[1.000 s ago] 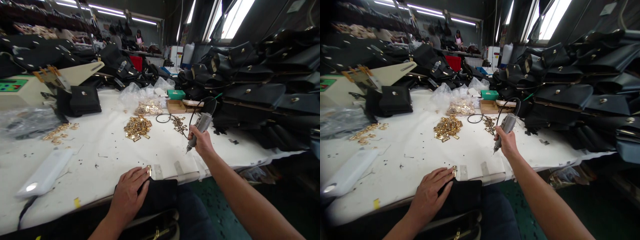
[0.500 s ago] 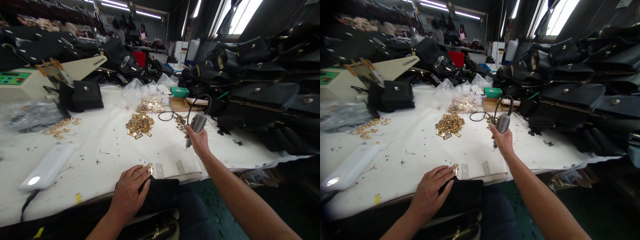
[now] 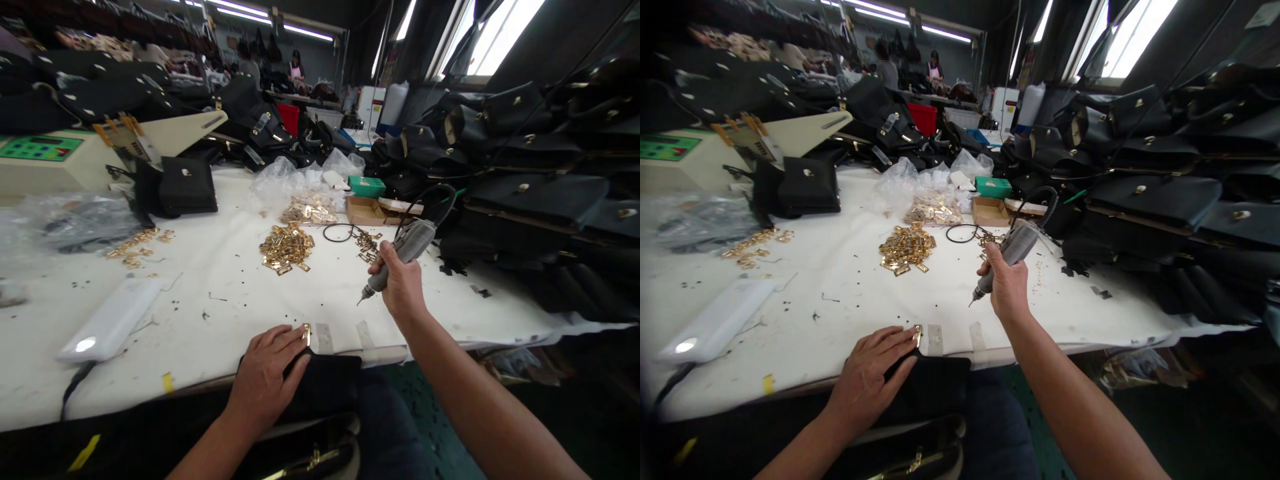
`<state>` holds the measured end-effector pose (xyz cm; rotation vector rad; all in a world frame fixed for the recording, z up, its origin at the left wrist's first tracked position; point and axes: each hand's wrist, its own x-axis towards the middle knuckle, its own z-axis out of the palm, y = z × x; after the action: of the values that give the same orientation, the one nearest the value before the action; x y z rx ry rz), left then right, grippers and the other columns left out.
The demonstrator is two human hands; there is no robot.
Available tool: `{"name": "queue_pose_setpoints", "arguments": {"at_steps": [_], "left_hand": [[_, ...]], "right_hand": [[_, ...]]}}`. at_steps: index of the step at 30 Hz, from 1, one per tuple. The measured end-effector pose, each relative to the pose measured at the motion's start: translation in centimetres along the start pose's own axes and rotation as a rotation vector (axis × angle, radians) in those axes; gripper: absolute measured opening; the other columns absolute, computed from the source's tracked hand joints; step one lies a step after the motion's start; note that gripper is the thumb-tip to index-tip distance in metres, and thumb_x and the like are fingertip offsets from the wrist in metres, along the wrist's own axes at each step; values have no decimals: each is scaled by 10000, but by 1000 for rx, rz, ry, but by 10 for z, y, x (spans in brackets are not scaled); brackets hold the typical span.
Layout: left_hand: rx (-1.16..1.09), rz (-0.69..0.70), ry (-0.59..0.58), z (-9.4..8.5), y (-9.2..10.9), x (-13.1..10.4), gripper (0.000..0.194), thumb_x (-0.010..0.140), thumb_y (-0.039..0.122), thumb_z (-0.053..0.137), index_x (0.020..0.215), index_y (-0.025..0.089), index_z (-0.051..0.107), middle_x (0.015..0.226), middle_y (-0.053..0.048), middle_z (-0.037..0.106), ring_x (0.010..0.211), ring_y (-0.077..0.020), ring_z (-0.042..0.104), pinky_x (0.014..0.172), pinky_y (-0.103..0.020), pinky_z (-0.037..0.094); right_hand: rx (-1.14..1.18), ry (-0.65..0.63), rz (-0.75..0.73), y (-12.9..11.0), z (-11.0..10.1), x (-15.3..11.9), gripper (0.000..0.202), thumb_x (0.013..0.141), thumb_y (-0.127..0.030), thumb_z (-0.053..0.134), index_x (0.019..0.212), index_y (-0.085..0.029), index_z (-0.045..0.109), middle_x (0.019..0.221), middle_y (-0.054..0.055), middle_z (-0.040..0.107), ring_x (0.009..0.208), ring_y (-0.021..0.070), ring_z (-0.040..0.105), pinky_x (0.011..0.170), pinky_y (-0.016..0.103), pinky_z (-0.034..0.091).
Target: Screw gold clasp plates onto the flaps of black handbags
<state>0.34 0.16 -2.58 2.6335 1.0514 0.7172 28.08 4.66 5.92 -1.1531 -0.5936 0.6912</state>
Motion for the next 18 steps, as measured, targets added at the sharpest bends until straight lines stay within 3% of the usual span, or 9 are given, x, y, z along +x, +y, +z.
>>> {"name": "queue_pose_setpoints", "arguments": {"at_steps": [9, 18], "left_hand": [[-106, -106, -32, -6, 11, -2, 274, 945, 391, 655, 1190, 285, 720, 1279, -27, 725, 1212, -265, 608, 996, -494, 484], [-117, -105, -40, -8, 11, -2, 289, 966, 416, 628, 1208, 287, 719, 1284, -25, 723, 1223, -271, 596, 989, -493, 469]], "right_hand": [[204, -160, 298, 22, 50, -76, 429, 721, -486, 868, 828, -195, 571, 639, -54, 547, 511, 105, 538, 506, 248, 521], [182, -160, 348, 32, 60, -90, 422, 720, -476, 869, 814, -188, 575, 610, -51, 555, 507, 110, 547, 510, 247, 509]]}}
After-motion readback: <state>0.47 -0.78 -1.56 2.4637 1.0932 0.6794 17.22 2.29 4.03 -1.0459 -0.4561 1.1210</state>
